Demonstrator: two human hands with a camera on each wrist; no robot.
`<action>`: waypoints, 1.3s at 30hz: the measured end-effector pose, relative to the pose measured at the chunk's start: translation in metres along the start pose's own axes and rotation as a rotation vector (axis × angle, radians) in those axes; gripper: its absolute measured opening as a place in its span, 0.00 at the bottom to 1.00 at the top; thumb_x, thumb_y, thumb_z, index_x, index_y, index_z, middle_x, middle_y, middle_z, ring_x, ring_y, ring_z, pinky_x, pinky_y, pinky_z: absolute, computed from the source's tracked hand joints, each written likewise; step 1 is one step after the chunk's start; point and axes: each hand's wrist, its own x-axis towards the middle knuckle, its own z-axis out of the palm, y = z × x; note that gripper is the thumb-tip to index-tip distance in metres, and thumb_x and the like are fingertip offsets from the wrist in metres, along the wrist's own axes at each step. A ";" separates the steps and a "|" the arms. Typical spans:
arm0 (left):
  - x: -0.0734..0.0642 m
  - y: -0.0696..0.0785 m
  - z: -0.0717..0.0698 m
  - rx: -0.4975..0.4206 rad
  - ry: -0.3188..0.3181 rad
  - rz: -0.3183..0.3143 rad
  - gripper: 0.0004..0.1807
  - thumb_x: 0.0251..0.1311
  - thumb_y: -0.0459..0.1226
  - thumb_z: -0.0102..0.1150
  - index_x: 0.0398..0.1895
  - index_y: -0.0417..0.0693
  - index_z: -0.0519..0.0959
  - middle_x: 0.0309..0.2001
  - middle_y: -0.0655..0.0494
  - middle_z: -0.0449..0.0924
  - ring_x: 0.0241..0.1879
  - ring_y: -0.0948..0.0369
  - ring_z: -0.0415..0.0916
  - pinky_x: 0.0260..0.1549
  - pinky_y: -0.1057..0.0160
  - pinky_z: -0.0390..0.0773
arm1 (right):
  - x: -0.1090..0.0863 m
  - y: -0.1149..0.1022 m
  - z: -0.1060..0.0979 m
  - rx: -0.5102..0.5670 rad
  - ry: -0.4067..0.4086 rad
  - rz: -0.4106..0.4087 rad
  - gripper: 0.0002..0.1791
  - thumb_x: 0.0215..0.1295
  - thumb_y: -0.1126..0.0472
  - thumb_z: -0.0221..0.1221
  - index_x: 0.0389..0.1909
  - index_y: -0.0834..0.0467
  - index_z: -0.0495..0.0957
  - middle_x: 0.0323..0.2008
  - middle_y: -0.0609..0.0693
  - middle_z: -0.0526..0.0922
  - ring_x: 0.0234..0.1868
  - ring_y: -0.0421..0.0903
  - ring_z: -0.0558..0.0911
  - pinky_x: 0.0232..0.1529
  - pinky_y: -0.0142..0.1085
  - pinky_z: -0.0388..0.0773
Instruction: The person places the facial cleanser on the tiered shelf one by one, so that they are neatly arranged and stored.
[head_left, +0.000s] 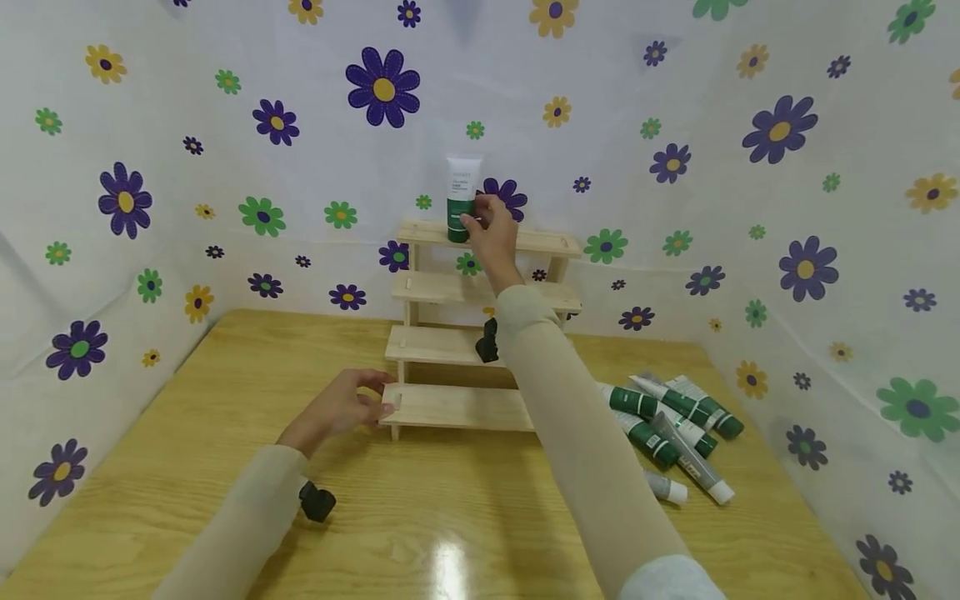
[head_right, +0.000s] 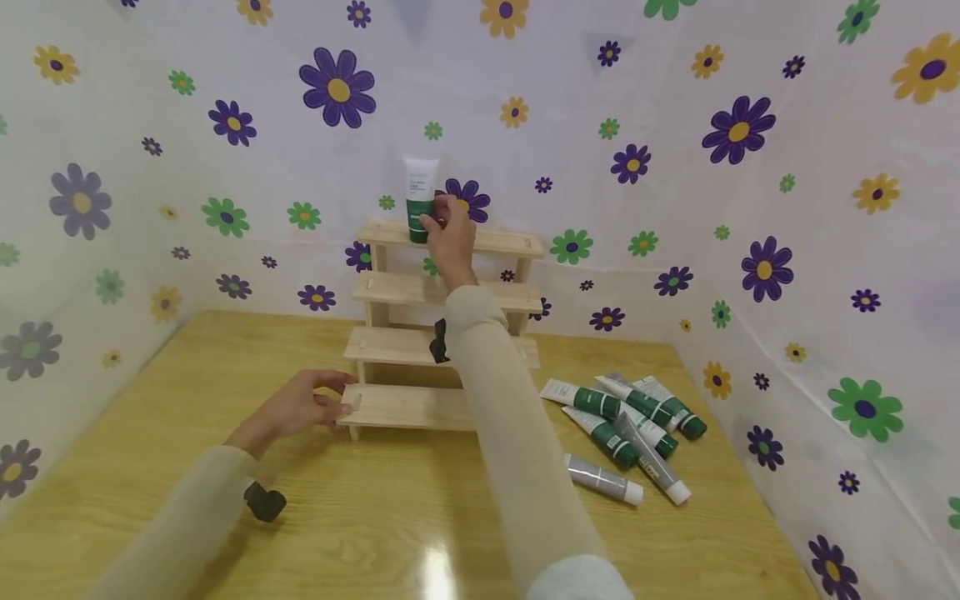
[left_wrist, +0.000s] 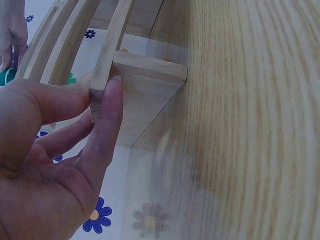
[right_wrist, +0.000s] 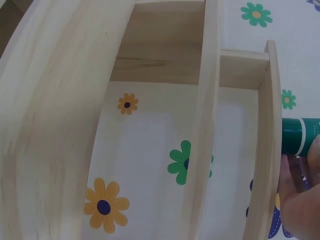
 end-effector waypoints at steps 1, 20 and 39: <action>0.000 0.000 0.000 0.004 0.002 0.000 0.28 0.68 0.32 0.64 0.70 0.36 0.71 0.57 0.37 0.75 0.38 0.58 0.86 0.40 0.57 0.89 | 0.000 0.000 0.001 -0.001 0.002 -0.011 0.20 0.73 0.66 0.60 0.64 0.63 0.74 0.63 0.60 0.83 0.59 0.53 0.84 0.61 0.41 0.83; 0.000 0.004 -0.003 -0.009 -0.008 0.016 0.29 0.67 0.30 0.65 0.70 0.34 0.71 0.56 0.35 0.75 0.40 0.57 0.85 0.40 0.56 0.90 | 0.006 -0.005 0.017 0.028 -0.015 0.005 0.20 0.73 0.66 0.61 0.63 0.62 0.75 0.61 0.61 0.83 0.58 0.54 0.86 0.61 0.41 0.83; -0.001 0.000 0.000 -0.007 -0.004 0.018 0.29 0.68 0.31 0.64 0.70 0.34 0.70 0.58 0.35 0.73 0.39 0.59 0.85 0.41 0.55 0.90 | 0.002 -0.008 0.020 -0.019 0.045 -0.014 0.18 0.72 0.67 0.62 0.60 0.63 0.77 0.59 0.60 0.85 0.56 0.52 0.86 0.59 0.39 0.83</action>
